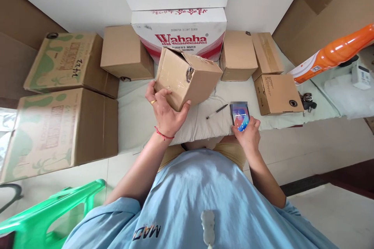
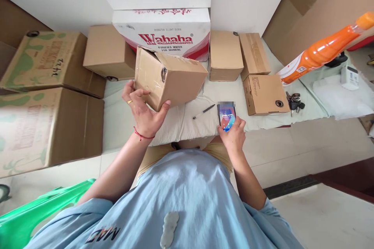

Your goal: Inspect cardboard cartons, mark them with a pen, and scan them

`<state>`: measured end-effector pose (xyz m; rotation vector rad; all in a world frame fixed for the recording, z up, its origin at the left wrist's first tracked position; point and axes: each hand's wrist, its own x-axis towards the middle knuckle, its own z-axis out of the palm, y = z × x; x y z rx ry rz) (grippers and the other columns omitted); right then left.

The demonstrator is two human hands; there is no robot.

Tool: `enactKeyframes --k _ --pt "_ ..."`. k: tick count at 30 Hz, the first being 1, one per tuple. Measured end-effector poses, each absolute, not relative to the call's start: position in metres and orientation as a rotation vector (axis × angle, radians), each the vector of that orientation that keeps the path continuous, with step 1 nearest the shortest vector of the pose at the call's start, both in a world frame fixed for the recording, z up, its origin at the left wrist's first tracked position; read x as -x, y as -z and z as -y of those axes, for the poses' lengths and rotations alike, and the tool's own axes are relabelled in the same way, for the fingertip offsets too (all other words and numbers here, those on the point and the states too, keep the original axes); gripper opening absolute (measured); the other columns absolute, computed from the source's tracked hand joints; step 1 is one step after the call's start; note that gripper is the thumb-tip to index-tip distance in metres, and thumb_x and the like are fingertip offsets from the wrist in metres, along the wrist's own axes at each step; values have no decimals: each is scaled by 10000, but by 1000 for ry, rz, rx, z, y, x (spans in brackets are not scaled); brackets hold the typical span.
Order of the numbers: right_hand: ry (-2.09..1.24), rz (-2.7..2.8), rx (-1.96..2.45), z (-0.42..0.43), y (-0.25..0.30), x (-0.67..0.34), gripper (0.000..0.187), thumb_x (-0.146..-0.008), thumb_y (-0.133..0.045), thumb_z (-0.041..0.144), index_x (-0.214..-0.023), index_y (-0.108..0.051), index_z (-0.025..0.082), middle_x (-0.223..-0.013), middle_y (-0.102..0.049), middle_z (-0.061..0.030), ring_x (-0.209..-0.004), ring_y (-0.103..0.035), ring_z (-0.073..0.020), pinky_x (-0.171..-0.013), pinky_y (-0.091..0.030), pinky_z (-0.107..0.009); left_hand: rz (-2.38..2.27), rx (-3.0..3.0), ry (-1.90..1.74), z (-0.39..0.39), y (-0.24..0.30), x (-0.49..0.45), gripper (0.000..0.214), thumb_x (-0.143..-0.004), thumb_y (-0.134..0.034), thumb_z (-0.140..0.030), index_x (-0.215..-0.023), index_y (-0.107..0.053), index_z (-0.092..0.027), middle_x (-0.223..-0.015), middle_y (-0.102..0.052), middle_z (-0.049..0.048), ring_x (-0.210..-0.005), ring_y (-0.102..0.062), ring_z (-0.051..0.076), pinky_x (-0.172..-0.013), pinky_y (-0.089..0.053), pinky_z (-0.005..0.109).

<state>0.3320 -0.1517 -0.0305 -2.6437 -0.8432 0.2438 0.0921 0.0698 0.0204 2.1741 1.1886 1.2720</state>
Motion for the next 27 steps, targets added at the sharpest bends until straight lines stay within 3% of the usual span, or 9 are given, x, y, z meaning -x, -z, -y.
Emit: enactKeyframes --k 5,8,12,15,19,22,24,27 --pt "-203 969 2596 149 33 -334 835 -874 -783 575 -1518 -514 116 -1403 -574 -261 -1311 -559 -451 -1020 -570 -601 -1203 -2138 -1261 -77 -26 -88 893 -712 -947 -575 -1378 -441 -264 -1611 -442 225 -1626 -353 448 -1319 -293 650" --pt "-205 1040 2561 153 29 -338 778 -970 -676 645 -1502 -559 90 -1440 -573 -297 -1321 -540 -463 -1057 -550 -652 -1252 -1979 -1336 -79 -30 -82 983 -681 -973 -538 -1459 -449 -245 -1540 -512 191 -1498 -497 420 -1231 -425 604" --pt "-110 1094 2390 163 16 -346 782 -999 -618 720 -1465 -625 92 -1491 -559 -302 -1388 -525 -463 -1182 -476 -703 -1202 -1562 -1499 -88 -34 -63 801 -696 -989 -496 -1324 -550 -265 -1329 -637 88 -1254 -640 315 -1096 -505 488" --pt "-241 1026 2128 167 3 -348 842 -947 -683 780 -1522 -596 170 -1546 -557 -257 -1464 -537 -419 -1240 -471 -676 -1058 -1249 -1483 -90 -40 -47 657 -666 -1001 -493 -1157 -613 -293 -1087 -688 8 -1063 -681 246 -1003 -525 414" --pt "-856 828 1627 161 -12 -341 1106 -835 -791 845 -1708 -353 325 -1708 -471 -211 -1575 -527 -353 -1195 -566 -593 -904 -1005 -1287 -71 -52 -39 543 -661 -976 -509 -1030 -647 -282 -1071 -723 23 -1065 -708 268 -926 -576 402" --pt "-1132 767 1348 153 -22 -326 1382 -669 -867 912 -1764 -198 400 -1780 -411 -185 -1660 -442 -363 -1201 -558 -618 -859 -977 -1120 -51 -59 -41 542 -688 -941 -556 -1061 -663 -277 -1114 -738 62 -1133 -726 328 -940 -621 449" --pt "-1208 757 1240 150 -28 -314 1360 -637 -893 902 -1745 -276 409 -1759 -465 -152 -1644 -471 -359 -1211 -555 -611 -851 -1010 -1008 -43 -61 -44 647 -679 -942 -610 -1168 -668 -286 -1180 -742 80 -1154 -736 361 -922 -639 471" --pt "-1269 723 1195 152 -31 -297 1158 -649 -959 803 -1620 -518 355 -1610 -638 -132 -1537 -592 -367 -1209 -573 -571 -829 -1120 -876 -40 -62 -47 890 -629 -979 -665 -1367 -627 -313 -1254 -733 93 -1177 -733 383 -880 -642 465"
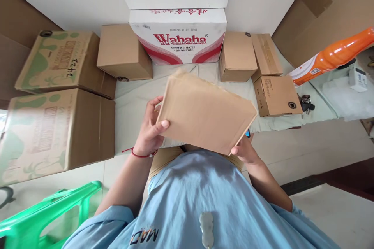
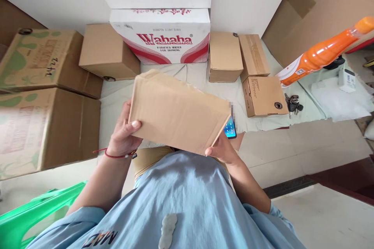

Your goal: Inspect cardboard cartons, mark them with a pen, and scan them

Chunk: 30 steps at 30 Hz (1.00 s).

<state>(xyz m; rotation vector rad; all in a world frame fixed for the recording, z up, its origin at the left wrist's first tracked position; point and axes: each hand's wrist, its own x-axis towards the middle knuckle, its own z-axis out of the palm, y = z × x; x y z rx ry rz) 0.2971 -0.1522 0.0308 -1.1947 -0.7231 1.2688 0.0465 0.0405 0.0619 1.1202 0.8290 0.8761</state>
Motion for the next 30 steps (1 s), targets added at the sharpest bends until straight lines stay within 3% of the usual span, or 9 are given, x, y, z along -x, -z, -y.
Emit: enactKeyframes --k 5,9,13,17,22,25,28,30 --pt "-1209 516 1254 163 -27 -288 945 -707 -946 646 -1524 -593 328 -1433 -754 -108 -1407 -686 -382 -1190 -583 -624 -779 -1202 -781 -45 -63 -58 1087 -605 -996 -725 -1512 -550 -328 -1317 -725 122 -1276 -693 377 -928 -634 439" --pt "-1061 264 1286 160 -44 -312 819 -773 -795 704 -1479 -596 339 -1420 -731 -108 -1305 -713 -397 -994 -664 -695 -723 -1092 -812 -41 -57 -68 868 -799 -852 -736 -1514 -547 -349 -1394 -692 122 -1326 -668 336 -958 -661 457" --pt "-748 151 1166 138 -73 -372 660 -874 -688 674 -1420 -615 311 -1441 -664 -110 -1260 -709 -335 -784 -715 -496 -773 -1071 -803 -34 -46 -63 672 -852 -879 -539 -1424 -595 -330 -1396 -681 106 -1296 -681 284 -982 -669 449" --pt "-566 172 1210 98 -85 -448 528 -955 -573 622 -1381 -615 312 -1422 -636 -93 -1270 -698 -285 -789 -712 -433 -870 -1017 -775 -23 -34 -45 600 -827 -902 -528 -1309 -647 -278 -1284 -724 114 -1156 -728 266 -942 -672 438" --pt "-556 79 1440 34 -84 -516 554 -1097 -344 573 -1537 -449 253 -1457 -564 -161 -1217 -668 -202 -903 -675 -453 -994 -887 -789 -9 -24 -22 552 -797 -938 -511 -1203 -670 -249 -1188 -758 90 -1055 -748 226 -909 -655 386" --pt "-639 69 1551 6 -86 -537 674 -1109 -217 688 -1507 -428 187 -1344 -573 -183 -1118 -672 -205 -864 -668 -511 -1044 -847 -805 -3 -22 -16 534 -780 -956 -497 -1162 -681 -244 -1157 -765 77 -1026 -749 216 -899 -651 380" --pt "-708 36 1644 8 -90 -542 710 -1092 -280 721 -1380 -480 105 -1232 -593 -205 -1060 -696 -236 -817 -656 -549 -1078 -874 -811 -1 -22 -16 534 -758 -973 -509 -1129 -706 -233 -1116 -766 69 -1005 -748 216 -892 -648 377" --pt "-638 37 1673 31 -87 -534 541 -1068 -490 610 -1302 -521 123 -1243 -607 -217 -1080 -710 -250 -841 -662 -534 -1102 -918 -798 -2 -20 -16 523 -759 -970 -538 -1096 -730 -220 -1097 -764 69 -998 -746 217 -888 -643 371"
